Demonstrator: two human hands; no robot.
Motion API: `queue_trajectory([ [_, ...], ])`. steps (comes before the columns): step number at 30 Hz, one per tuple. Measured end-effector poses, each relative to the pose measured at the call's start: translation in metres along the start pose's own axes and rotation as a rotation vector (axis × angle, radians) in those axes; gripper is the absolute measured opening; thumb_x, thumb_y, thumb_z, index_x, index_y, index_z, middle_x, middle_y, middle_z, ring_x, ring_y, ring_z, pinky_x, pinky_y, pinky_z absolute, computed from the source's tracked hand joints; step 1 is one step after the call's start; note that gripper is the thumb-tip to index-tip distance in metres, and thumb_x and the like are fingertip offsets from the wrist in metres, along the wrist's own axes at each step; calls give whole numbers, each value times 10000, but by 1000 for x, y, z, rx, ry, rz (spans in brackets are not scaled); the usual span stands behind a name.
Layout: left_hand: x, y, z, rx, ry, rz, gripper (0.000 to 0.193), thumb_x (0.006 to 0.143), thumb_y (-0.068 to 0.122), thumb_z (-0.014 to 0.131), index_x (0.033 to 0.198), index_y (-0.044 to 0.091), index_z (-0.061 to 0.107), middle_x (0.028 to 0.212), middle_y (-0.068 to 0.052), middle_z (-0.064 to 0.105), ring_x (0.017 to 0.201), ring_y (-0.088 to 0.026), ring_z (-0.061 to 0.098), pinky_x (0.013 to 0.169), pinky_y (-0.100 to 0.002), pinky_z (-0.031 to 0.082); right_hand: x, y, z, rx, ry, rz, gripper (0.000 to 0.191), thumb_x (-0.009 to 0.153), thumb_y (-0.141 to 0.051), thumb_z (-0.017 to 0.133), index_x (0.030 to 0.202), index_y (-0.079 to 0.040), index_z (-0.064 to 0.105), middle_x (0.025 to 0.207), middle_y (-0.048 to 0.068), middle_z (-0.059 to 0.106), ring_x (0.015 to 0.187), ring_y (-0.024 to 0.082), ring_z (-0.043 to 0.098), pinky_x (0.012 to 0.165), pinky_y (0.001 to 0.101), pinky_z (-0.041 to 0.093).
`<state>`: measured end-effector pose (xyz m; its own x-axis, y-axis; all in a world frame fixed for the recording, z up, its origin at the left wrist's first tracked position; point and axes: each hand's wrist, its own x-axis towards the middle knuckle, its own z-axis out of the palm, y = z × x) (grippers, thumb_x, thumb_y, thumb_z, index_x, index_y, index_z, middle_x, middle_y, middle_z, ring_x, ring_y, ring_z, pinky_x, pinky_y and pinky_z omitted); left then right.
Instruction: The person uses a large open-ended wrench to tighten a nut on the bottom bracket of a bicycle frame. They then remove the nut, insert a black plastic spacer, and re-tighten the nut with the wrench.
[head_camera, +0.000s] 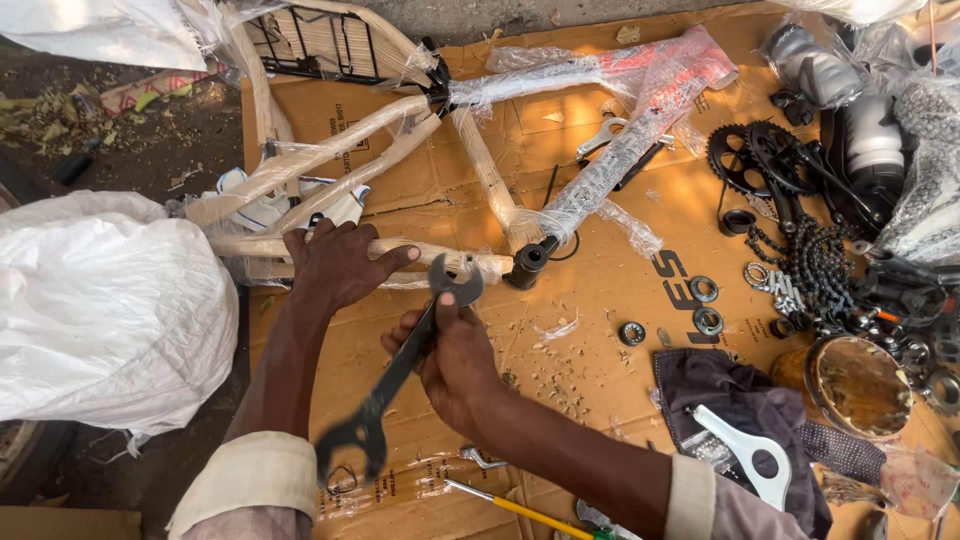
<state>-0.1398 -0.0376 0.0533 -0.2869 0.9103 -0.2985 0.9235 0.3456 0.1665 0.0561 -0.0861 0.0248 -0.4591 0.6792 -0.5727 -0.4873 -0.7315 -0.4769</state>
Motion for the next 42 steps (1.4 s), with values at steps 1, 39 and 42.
queue_trajectory([
  [1, 3, 0, -2, 4, -38, 1, 832, 847, 859, 442, 1093, 127, 754, 1161, -120, 721, 1308, -306, 495, 1078, -643, 218, -6, 2, 1, -71, 0, -8, 348, 1052, -395, 418, 1137, -60, 458, 944, 122, 596, 897, 285, 642, 942, 514, 607],
  [39, 2, 6, 0, -102, 28, -32, 830, 804, 855, 507, 1069, 121, 789, 1126, -115, 736, 1346, -337, 460, 1140, -672, 121, 32, -165, -55, -2421, -95, -1241, 547, 1096, -454, 592, 1172, 86, 540, 595, 116, 636, 521, 320, 648, 480, 490, 518],
  [42, 2, 5, 1, -103, 34, -30, 833, 804, 856, 504, 1086, 122, 778, 1132, -118, 734, 1349, -337, 449, 1130, -689, 107, 34, -168, -56, -2062, -255, -1275, 561, 894, -468, 666, 1134, 29, 564, 790, 160, 659, 656, 369, 682, 518, 488, 531],
])
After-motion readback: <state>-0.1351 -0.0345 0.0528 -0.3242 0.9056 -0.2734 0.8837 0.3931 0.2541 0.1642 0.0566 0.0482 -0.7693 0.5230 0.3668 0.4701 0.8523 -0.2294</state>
